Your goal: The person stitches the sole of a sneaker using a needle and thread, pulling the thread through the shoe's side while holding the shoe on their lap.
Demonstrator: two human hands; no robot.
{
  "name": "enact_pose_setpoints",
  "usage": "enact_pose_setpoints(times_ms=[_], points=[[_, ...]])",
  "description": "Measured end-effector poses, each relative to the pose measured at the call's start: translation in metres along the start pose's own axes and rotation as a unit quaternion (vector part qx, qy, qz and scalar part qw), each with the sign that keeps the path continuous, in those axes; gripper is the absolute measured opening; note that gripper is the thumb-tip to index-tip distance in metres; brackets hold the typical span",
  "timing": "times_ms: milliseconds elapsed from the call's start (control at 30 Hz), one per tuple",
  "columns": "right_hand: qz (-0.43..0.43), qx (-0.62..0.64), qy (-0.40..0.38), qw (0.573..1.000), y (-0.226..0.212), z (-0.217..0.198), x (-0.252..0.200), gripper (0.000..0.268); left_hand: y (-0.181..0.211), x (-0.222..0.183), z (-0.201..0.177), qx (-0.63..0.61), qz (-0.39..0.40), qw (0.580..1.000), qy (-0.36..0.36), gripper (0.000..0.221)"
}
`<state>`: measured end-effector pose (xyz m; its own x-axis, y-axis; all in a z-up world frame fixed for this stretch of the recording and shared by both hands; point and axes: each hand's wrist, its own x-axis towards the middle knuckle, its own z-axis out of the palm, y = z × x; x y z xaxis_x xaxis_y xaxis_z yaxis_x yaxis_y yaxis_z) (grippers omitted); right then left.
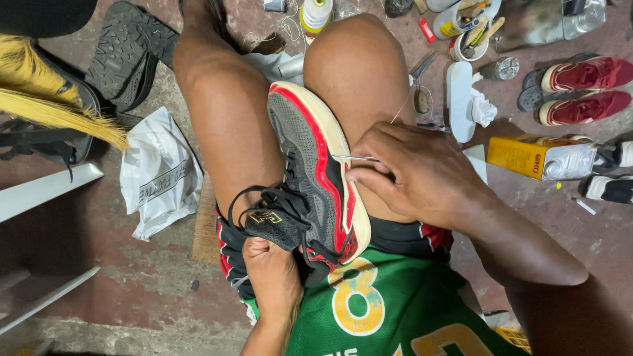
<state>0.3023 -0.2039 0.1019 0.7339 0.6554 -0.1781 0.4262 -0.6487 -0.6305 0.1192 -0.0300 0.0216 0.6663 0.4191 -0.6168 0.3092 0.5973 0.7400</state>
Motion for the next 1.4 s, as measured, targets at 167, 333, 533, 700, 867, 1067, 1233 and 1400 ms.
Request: enact_pose_setpoints(times_ms=[167,333,533,700,867,1067,1233,1400], points=[[0.03,0.037,0.019,0.999,0.004,-0.007,-0.004,0.018,0.004,0.002,0.003,-0.019,0.003,0.999,-0.026,0.015],[-0.042,0.216,0.107,0.97,0.001,-0.008,-0.003,0.013,0.015,0.001,0.001,0.075,-0.011,0.993,-0.095,0.01],[0.024,0.374,0.065,0.925,-0.003,0.011,0.007,0.011,0.02,0.019,-0.004,0.332,0.073,0.92,-0.198,0.01],[-0.014,0.253,0.071,0.965,-0.022,0.028,0.034,0.016,0.014,0.024,-0.001,0.316,0.076,0.926,-0.193,0.016],[-0.032,0.184,0.103,0.977,-0.03,0.034,0.052,0.018,0.003,0.022,-0.015,0.497,0.339,0.762,-0.239,0.026],[-0.036,0.18,0.123,0.975,-0.027,0.044,0.052,0.02,-0.002,0.008,-0.018,0.314,0.087,0.93,-0.168,0.008],[0.034,0.398,0.068,0.914,-0.012,0.04,0.052,0.017,0.002,0.018,-0.011,0.19,0.036,0.967,-0.167,0.008],[0.025,0.353,0.065,0.933,-0.008,0.038,0.055,0.019,0.001,0.015,-0.013,0.147,-0.017,0.975,-0.168,0.008]])
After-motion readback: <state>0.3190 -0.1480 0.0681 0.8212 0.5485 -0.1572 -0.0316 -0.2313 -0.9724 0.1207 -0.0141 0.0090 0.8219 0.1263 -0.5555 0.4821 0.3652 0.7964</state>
